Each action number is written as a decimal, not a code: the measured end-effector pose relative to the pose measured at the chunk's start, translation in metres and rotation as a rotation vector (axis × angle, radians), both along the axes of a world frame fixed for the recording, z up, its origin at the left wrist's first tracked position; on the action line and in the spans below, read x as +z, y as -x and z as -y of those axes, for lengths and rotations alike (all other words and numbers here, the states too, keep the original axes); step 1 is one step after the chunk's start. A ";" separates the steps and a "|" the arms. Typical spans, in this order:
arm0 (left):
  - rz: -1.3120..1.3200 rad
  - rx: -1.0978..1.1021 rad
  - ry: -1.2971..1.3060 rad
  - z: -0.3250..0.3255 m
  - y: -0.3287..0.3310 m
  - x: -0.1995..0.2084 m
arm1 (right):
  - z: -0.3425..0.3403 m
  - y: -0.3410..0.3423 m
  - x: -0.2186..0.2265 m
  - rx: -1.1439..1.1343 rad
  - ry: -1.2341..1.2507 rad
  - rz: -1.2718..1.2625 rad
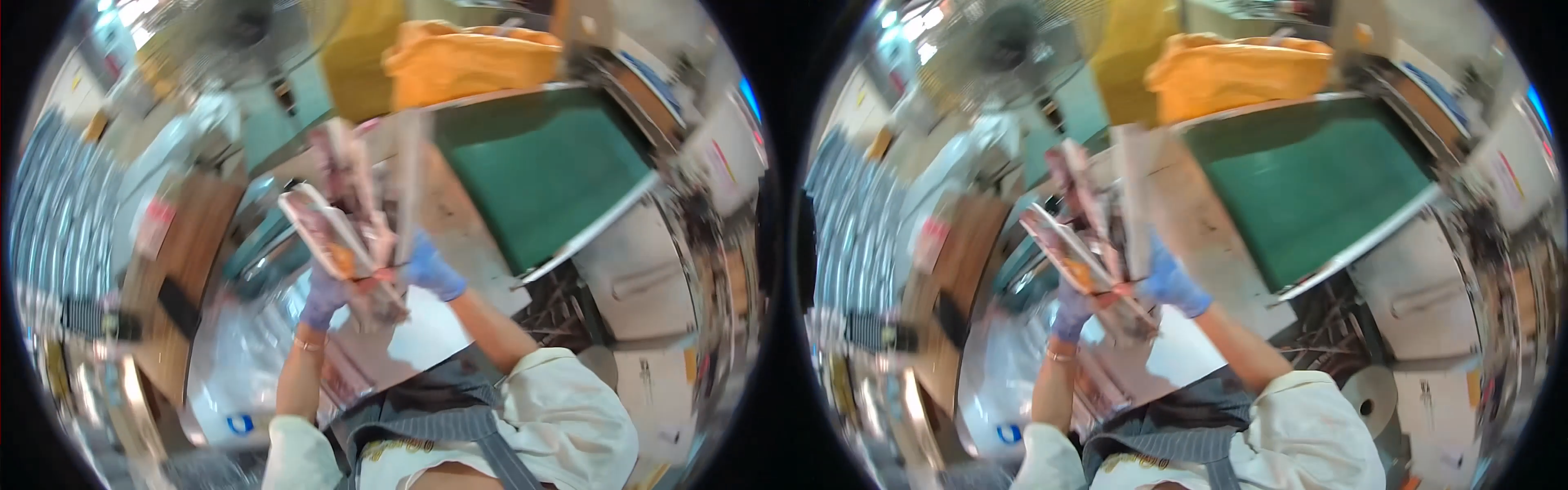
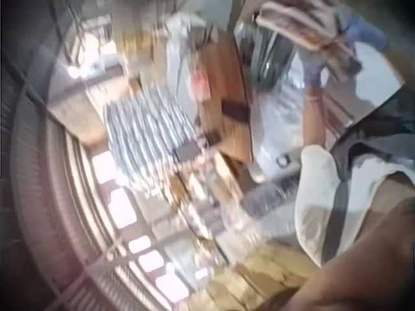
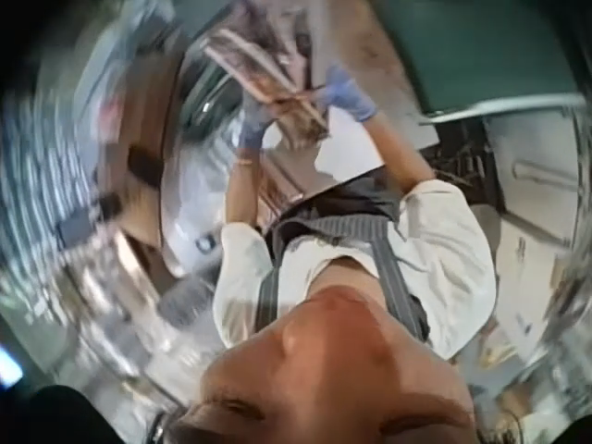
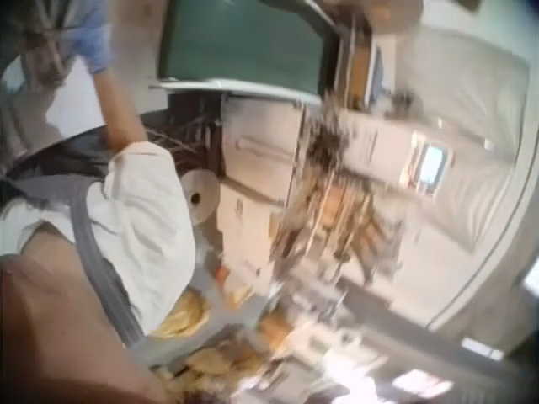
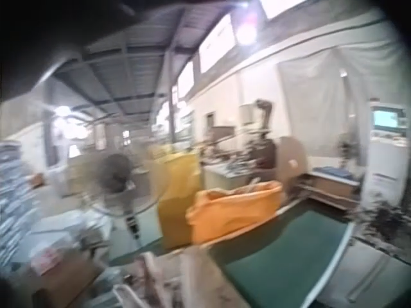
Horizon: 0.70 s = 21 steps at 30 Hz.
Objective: Bundling and packaging thin sticks into plastic bags and sealing them at a warehouse station.
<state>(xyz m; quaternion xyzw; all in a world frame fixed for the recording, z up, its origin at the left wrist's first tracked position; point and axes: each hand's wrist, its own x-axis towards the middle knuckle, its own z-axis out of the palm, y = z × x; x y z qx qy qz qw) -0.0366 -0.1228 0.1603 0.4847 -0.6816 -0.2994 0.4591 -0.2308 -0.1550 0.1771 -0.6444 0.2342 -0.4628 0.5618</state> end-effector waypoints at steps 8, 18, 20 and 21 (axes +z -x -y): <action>-0.584 -0.370 0.026 -0.059 0.005 0.035 | -0.044 -0.021 0.012 0.086 0.243 0.064; -0.667 -0.128 -0.459 -0.111 -0.014 -0.006 | -0.080 -0.058 0.042 0.126 -0.077 -0.082; -1.280 -0.295 -0.721 -0.152 0.005 0.011 | -0.082 -0.069 0.053 0.415 -0.433 -0.139; -1.397 -0.177 -0.878 -0.172 0.014 -0.012 | -0.073 -0.074 0.037 0.631 -0.440 -0.243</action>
